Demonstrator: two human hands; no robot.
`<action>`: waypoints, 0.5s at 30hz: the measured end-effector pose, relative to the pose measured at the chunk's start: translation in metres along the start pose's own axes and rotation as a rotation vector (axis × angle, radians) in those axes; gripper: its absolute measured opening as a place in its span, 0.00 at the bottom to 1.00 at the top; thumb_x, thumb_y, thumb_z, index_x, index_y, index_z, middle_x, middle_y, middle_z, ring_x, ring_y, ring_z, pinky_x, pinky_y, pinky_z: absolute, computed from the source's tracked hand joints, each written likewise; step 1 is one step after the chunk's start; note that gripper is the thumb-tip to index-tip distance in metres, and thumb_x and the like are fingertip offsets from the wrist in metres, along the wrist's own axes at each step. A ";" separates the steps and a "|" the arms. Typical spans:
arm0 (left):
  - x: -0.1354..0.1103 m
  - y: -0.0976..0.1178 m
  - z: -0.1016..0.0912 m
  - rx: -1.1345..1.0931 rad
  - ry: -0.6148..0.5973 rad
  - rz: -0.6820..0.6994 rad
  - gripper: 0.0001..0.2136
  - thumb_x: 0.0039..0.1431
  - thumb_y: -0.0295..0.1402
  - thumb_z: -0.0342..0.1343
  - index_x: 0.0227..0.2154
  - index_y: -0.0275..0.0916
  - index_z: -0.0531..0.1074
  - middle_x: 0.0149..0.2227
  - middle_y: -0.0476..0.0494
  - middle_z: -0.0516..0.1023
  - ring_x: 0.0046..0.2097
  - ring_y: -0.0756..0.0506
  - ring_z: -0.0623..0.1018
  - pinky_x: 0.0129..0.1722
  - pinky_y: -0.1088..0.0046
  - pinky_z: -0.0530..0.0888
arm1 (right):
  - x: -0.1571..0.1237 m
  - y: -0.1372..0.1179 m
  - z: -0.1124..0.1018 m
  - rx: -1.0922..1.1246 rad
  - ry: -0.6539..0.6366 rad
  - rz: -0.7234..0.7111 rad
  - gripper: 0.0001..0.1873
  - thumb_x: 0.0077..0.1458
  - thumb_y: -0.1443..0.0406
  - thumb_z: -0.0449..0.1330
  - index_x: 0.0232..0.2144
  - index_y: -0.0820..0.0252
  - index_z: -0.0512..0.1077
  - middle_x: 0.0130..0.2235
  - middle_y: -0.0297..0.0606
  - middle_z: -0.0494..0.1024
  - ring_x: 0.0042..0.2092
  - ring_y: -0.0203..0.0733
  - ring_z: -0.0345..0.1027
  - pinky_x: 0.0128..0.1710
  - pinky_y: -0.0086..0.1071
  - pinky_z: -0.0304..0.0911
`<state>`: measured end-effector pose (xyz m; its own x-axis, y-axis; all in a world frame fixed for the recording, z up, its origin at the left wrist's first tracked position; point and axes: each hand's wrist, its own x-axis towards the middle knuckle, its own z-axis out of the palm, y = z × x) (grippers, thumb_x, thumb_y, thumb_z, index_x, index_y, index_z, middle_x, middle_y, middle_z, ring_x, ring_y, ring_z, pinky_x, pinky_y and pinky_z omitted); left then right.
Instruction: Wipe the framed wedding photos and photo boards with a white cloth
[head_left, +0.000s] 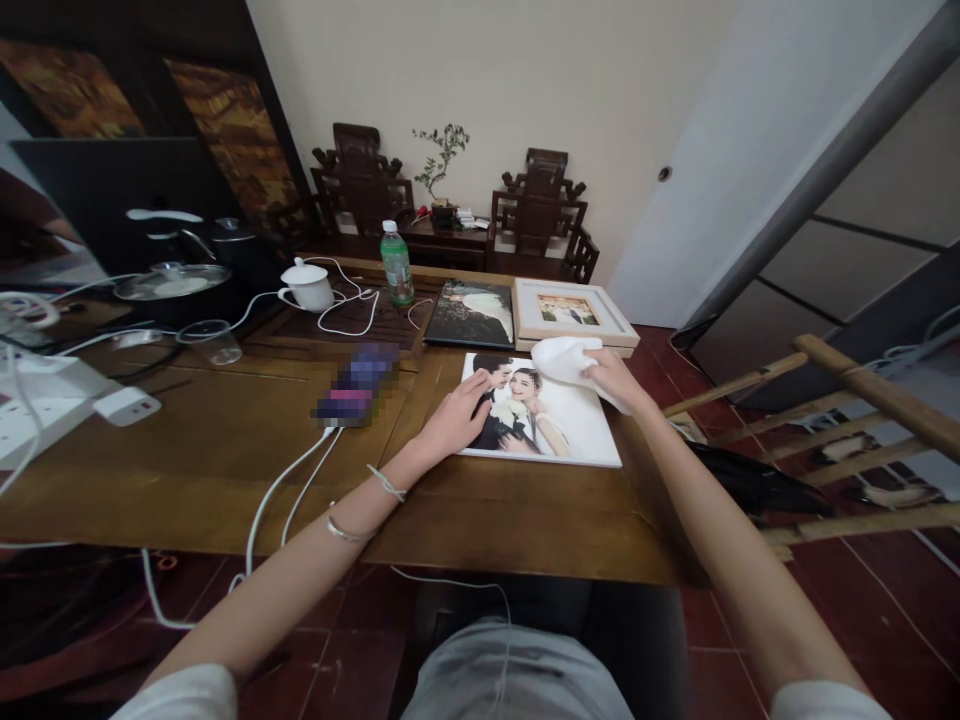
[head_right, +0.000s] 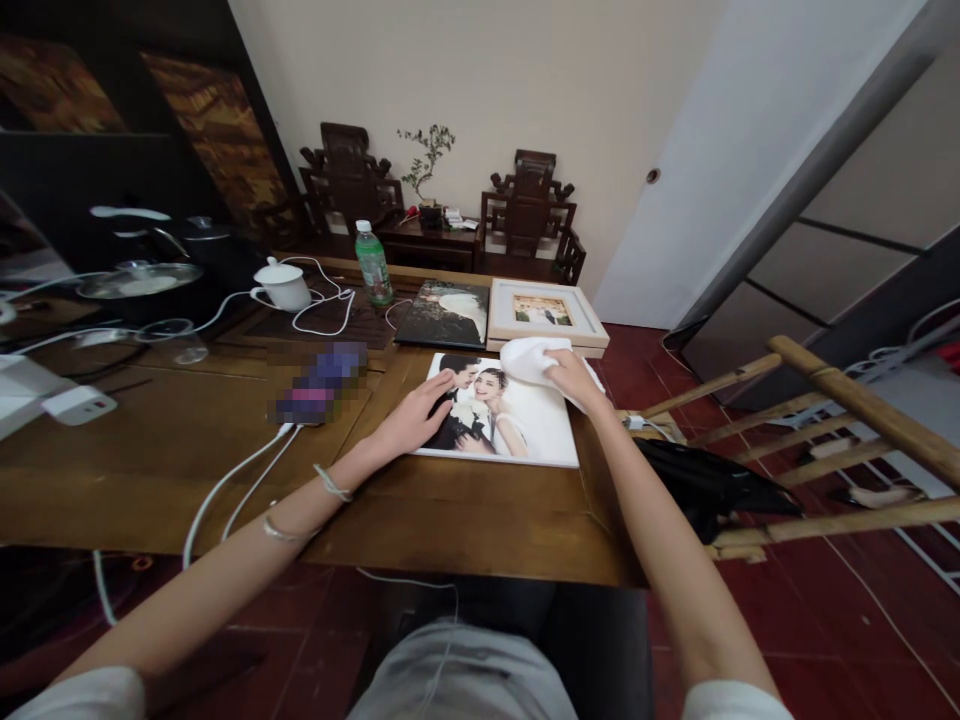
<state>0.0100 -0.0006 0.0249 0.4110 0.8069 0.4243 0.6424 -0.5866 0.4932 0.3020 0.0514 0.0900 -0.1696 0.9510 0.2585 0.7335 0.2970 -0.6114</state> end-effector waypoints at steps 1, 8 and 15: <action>0.000 0.000 0.000 -0.001 -0.002 0.001 0.19 0.65 0.31 0.44 0.56 0.34 0.65 0.62 0.35 0.64 0.66 0.41 0.60 0.65 0.58 0.59 | 0.004 0.001 0.000 0.003 0.006 0.008 0.06 0.35 0.64 0.49 0.18 0.59 0.65 0.26 0.35 0.70 0.34 0.46 0.63 0.35 0.33 0.55; 0.000 0.000 0.000 -0.012 0.007 0.000 0.19 0.65 0.32 0.44 0.56 0.33 0.65 0.63 0.34 0.64 0.66 0.42 0.60 0.65 0.59 0.58 | -0.028 -0.012 0.006 -0.072 0.038 -0.055 0.08 0.38 0.66 0.48 0.20 0.59 0.67 0.25 0.36 0.72 0.33 0.46 0.64 0.37 0.34 0.56; 0.001 0.003 0.001 0.006 0.004 -0.007 0.19 0.65 0.30 0.43 0.57 0.32 0.64 0.63 0.33 0.63 0.66 0.41 0.60 0.65 0.58 0.59 | -0.131 -0.042 -0.003 -0.164 -0.094 -0.182 0.12 0.37 0.72 0.45 0.20 0.56 0.67 0.23 0.34 0.73 0.29 0.44 0.65 0.40 0.37 0.59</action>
<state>0.0131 -0.0019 0.0257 0.4038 0.8109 0.4235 0.6494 -0.5801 0.4917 0.2954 -0.0854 0.0838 -0.3632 0.8894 0.2777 0.7812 0.4531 -0.4295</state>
